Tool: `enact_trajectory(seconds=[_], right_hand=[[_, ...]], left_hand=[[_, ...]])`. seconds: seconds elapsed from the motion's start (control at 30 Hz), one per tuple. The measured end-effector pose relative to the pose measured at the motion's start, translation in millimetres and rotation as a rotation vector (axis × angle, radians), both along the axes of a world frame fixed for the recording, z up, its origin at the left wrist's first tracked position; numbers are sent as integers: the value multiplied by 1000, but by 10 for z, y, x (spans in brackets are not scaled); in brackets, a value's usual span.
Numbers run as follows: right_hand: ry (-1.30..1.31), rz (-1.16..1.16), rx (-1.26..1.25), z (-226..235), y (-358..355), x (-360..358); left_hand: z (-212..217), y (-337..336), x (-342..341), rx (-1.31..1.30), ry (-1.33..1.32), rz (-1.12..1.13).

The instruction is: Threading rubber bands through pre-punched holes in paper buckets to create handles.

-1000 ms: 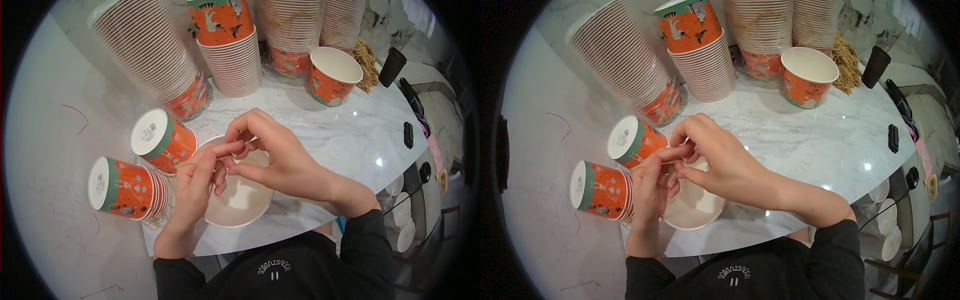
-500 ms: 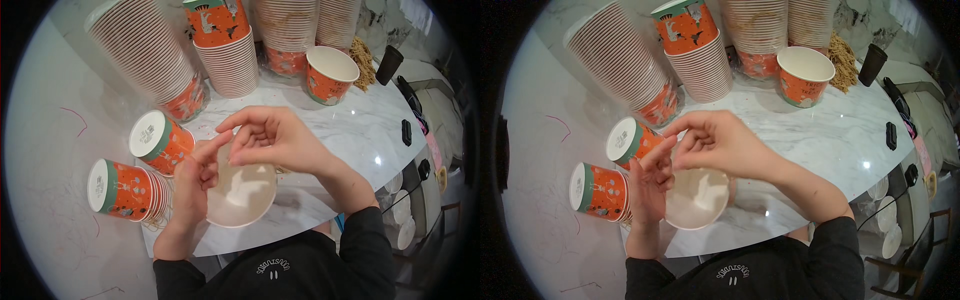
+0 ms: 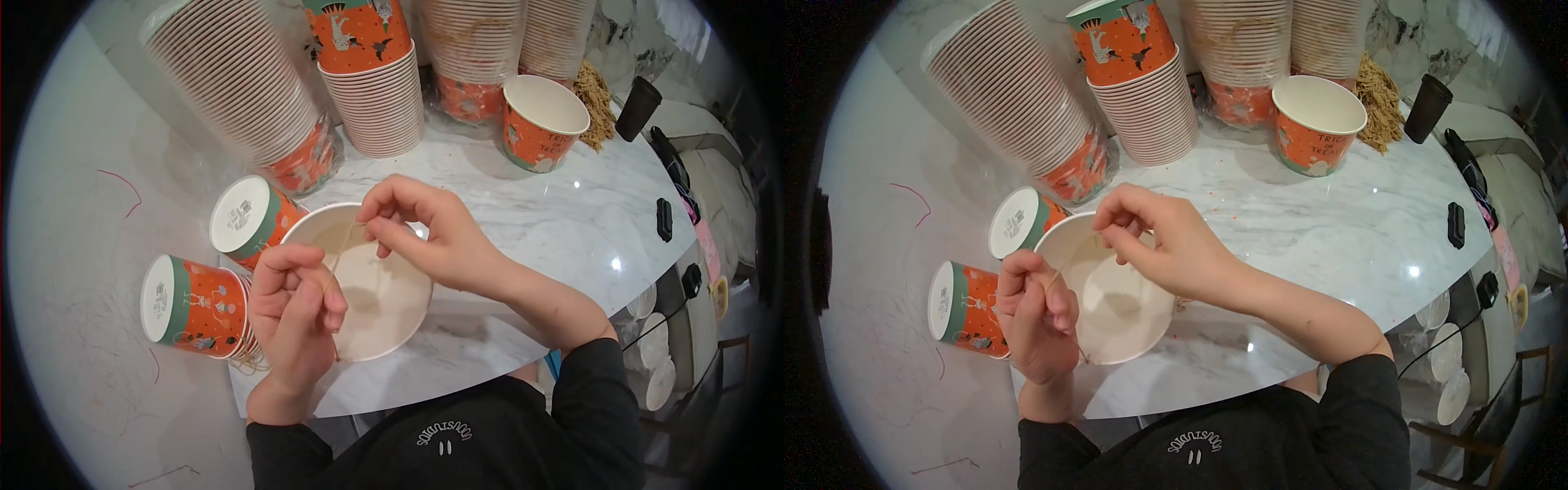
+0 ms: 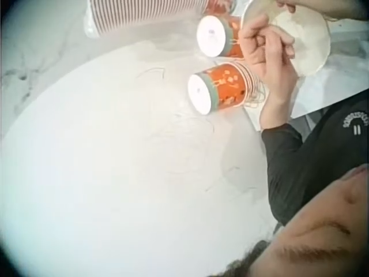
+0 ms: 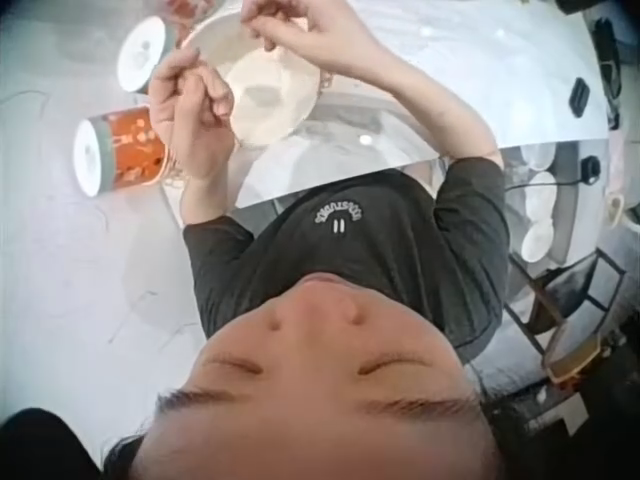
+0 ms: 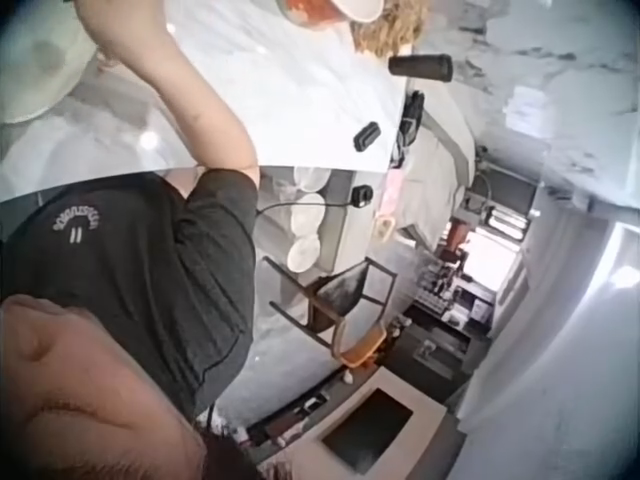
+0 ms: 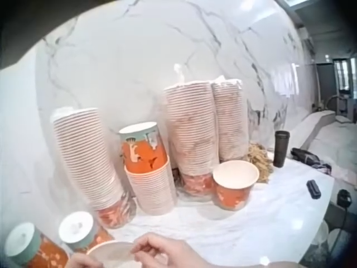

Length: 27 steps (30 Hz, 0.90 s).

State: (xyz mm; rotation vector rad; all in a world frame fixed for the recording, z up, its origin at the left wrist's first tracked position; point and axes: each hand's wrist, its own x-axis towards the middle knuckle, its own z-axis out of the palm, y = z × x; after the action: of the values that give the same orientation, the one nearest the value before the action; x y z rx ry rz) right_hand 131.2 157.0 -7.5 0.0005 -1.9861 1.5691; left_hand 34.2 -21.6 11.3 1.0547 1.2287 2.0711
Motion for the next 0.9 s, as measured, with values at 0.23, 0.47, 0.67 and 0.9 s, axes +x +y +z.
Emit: enact_trajectory(seconds=[0.23,0.47,0.67,0.9], right_hand=[[-17,351,-967,-80,228,-41],[-36,134,195,183,14,109],[2,221,152,189,35,150],[-17,273,296,258,143,193]], left_hand=[[15,-74,-50,248,-281,-364],[-29,-35,-96,445,-373,-421],[-52,6,-161,382,-333,-299],[-107,-29,-107,397,-346,-153]])
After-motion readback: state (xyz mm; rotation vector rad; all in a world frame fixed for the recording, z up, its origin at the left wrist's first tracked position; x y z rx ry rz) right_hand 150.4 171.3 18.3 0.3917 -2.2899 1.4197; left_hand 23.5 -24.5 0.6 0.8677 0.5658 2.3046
